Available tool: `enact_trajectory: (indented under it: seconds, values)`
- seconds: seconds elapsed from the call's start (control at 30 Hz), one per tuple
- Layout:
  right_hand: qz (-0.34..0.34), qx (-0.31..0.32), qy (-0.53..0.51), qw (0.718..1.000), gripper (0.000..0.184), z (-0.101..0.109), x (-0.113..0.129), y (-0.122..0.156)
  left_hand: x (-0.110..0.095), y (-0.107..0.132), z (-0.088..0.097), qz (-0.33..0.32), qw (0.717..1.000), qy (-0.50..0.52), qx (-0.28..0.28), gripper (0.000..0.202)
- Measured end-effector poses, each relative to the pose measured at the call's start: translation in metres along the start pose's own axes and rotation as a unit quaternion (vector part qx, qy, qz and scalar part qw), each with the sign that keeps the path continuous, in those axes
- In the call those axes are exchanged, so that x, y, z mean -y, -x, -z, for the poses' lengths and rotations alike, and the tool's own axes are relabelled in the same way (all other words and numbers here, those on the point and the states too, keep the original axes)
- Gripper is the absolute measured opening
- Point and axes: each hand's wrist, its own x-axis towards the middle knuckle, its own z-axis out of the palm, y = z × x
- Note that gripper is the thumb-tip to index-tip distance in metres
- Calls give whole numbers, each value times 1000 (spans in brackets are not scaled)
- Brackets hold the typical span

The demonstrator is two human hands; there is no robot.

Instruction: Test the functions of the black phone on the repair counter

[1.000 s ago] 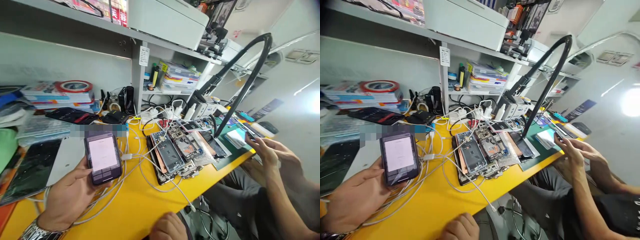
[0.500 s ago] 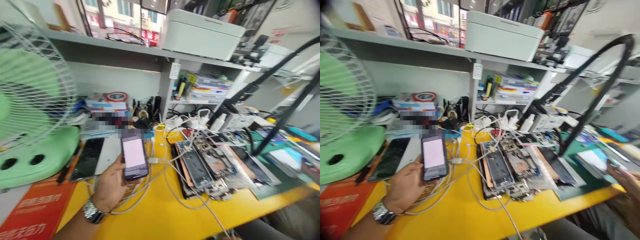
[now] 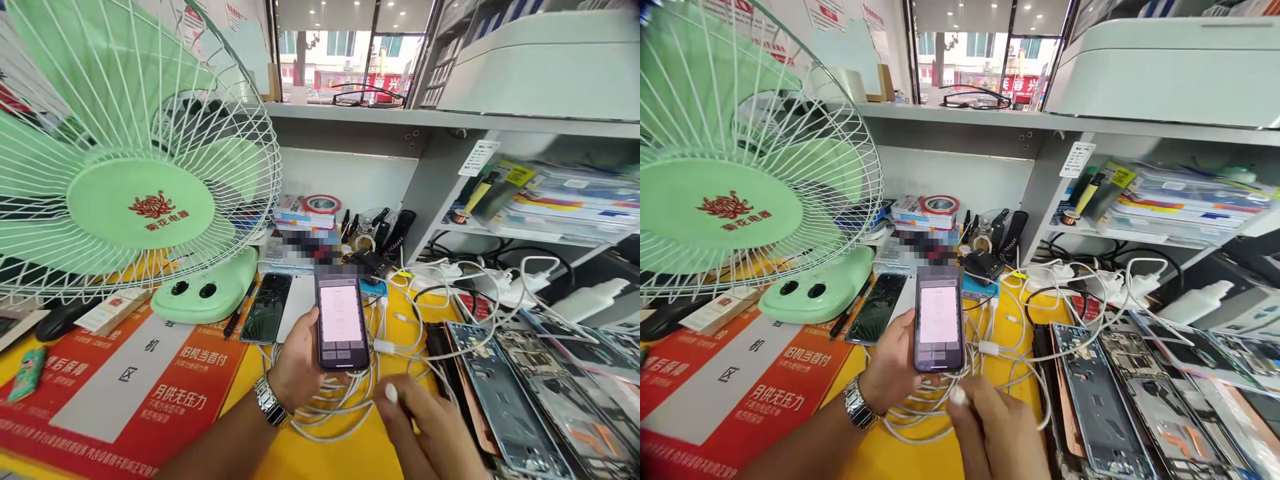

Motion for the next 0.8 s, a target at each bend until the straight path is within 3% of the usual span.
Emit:
enact_trajectory:
  seconds: [0.07, 0.23, 0.33, 0.5, 0.63, 0.8]
  values:
    - [-46, 53, -45, 997, 25, -10, -2, -13, -3, 0, -2, 6, 1000, 13, 16, 66]
    - [-90, 36, -81, 992, 38, -33, -30, -6, -4, 0, -2, 17, 999, 46, -18, 69]
    - [-122, 77, -98, 985, 42, -39, -41, 2, -2, -1, -2, 3, 997, 75, -26, 66]
    - [-166, 140, -161, 963, 44, -42, -38, 2, 0, -2, -7, -11, 994, 109, 19, 61]
    - [-183, 187, -214, 941, 46, -51, -35, 2, 0, -2, -4, 3, 988, 155, 13, 61]
    - [-234, 193, -265, 915, 51, -61, -33, 4, -1, -3, 0, 4, 987, 161, -4, 61]
